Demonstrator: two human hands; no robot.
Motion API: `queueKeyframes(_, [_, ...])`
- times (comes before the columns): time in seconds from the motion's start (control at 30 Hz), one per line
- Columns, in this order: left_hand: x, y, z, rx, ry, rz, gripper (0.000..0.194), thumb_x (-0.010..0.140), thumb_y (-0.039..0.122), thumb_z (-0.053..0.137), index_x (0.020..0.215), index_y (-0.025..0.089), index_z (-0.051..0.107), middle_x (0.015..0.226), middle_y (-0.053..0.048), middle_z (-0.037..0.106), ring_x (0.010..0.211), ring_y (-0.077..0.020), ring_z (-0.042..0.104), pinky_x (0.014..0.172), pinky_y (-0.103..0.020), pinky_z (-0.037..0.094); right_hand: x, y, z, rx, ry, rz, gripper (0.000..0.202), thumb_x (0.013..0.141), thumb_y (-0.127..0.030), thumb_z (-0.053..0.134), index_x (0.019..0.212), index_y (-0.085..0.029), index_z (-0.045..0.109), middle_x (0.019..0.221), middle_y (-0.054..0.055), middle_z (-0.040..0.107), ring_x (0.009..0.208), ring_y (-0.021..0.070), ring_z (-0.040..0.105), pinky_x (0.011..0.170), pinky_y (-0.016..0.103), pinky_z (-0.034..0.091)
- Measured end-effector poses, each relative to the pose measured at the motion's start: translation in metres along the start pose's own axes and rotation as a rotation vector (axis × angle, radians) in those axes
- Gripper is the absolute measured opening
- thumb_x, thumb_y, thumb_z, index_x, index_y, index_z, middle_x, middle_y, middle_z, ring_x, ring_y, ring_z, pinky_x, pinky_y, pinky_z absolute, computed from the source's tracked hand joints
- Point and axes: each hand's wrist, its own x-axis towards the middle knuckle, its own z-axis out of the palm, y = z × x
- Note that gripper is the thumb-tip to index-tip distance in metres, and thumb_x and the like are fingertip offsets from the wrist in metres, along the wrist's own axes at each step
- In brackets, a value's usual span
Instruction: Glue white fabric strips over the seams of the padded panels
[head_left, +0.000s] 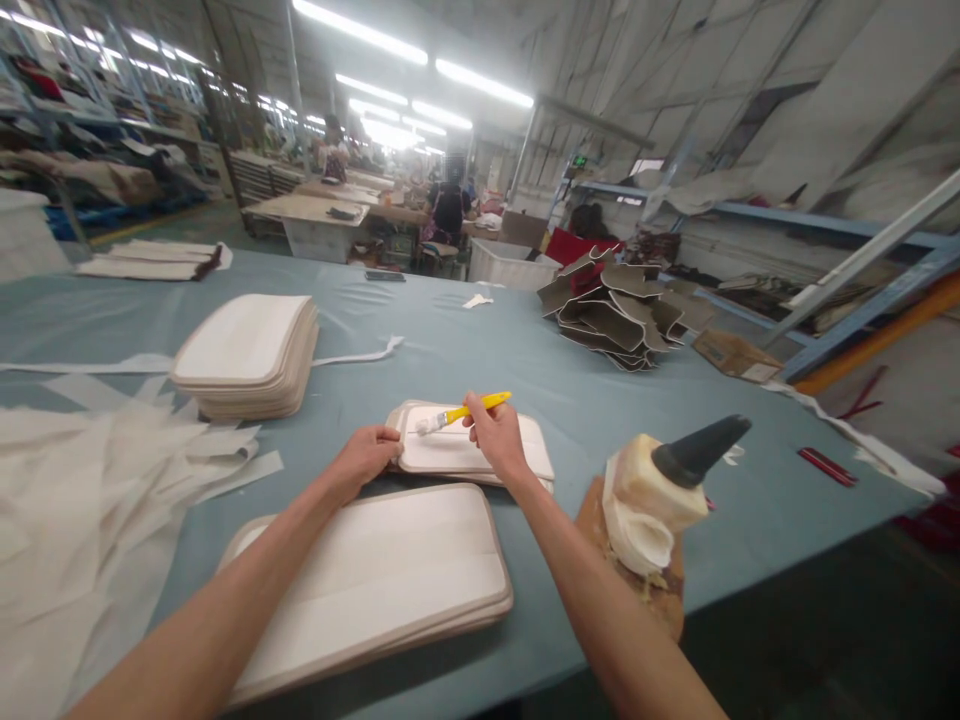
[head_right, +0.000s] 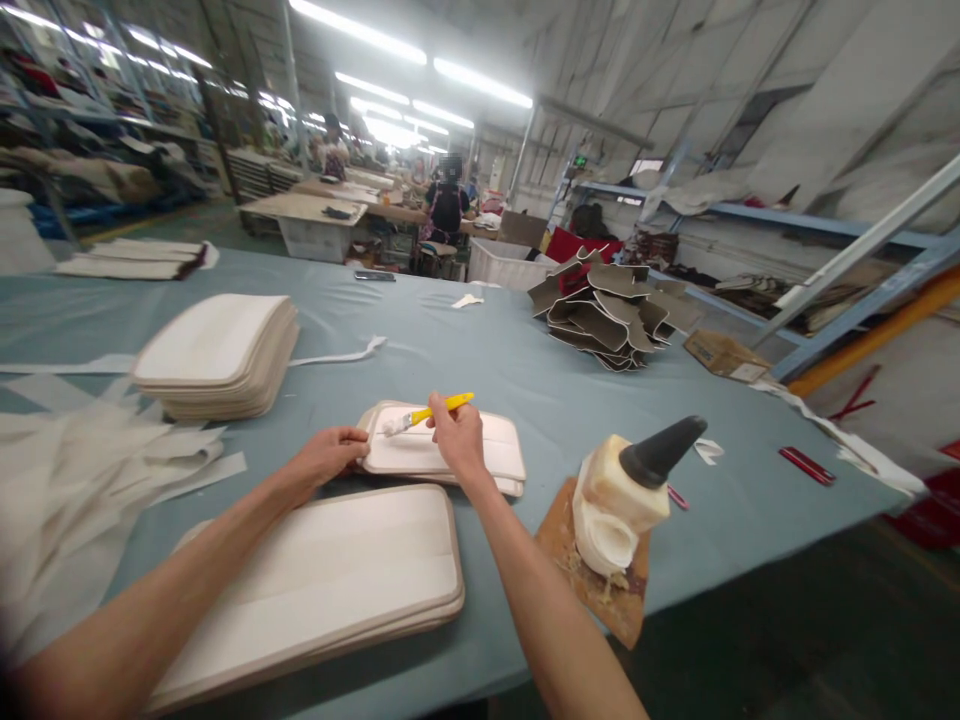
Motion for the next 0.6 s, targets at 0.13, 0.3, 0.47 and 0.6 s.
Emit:
queueKeyframes(0.13, [-0.003,0.002,-0.002,-0.023,-0.004,-0.007,0.036,0.098,0.041,0.069,0.124,0.016,0.065,0.118,-0.008,0.07,0.098,-0.0195,0.07,0.084,-0.039,0.063,0.005,0.001,0.018,-0.059,-0.02,-0.001,0.06,0.086,-0.076,0.057,0.081,-0.018,0.071,0.065,0.002,0.07,0.05,0.0136,0.057,0.05,0.025,0.044])
queueKeyframes(0.3, [-0.003,0.001,-0.001,-0.045,0.005,-0.017,0.037,0.098,0.041,0.068,0.125,0.016,0.065,0.119,-0.008,0.07,0.098,-0.0197,0.07,0.085,-0.04,0.063,0.008,0.006,0.025,-0.215,0.007,0.001,0.054,0.089,-0.068,0.06,0.068,-0.02,0.069,0.063,0.004,0.072,0.058,0.0177,0.065,0.058,0.027,0.047])
queueKeyframes(0.47, [0.0,-0.001,-0.001,-0.076,0.019,-0.014,0.037,0.098,0.041,0.068,0.125,0.016,0.065,0.116,-0.008,0.07,0.095,-0.0187,0.07,0.082,-0.038,0.063,0.008,0.004,0.008,-0.366,0.032,0.002,0.05,0.094,-0.06,0.055,0.068,-0.021,0.07,0.067,0.004,0.074,0.067,0.0196,0.069,0.062,0.027,0.046])
queueKeyframes(0.6, [0.0,-0.001,-0.002,-0.082,0.024,-0.012,0.034,0.098,0.04,0.068,0.121,0.016,0.065,0.109,-0.006,0.071,0.088,-0.0162,0.069,0.076,-0.034,0.062,0.009,-0.003,-0.02,-0.487,0.045,0.006,0.049,0.096,-0.057,0.053,0.067,-0.021,0.071,0.067,0.004,0.074,0.068,0.0192,0.068,0.064,0.026,0.044])
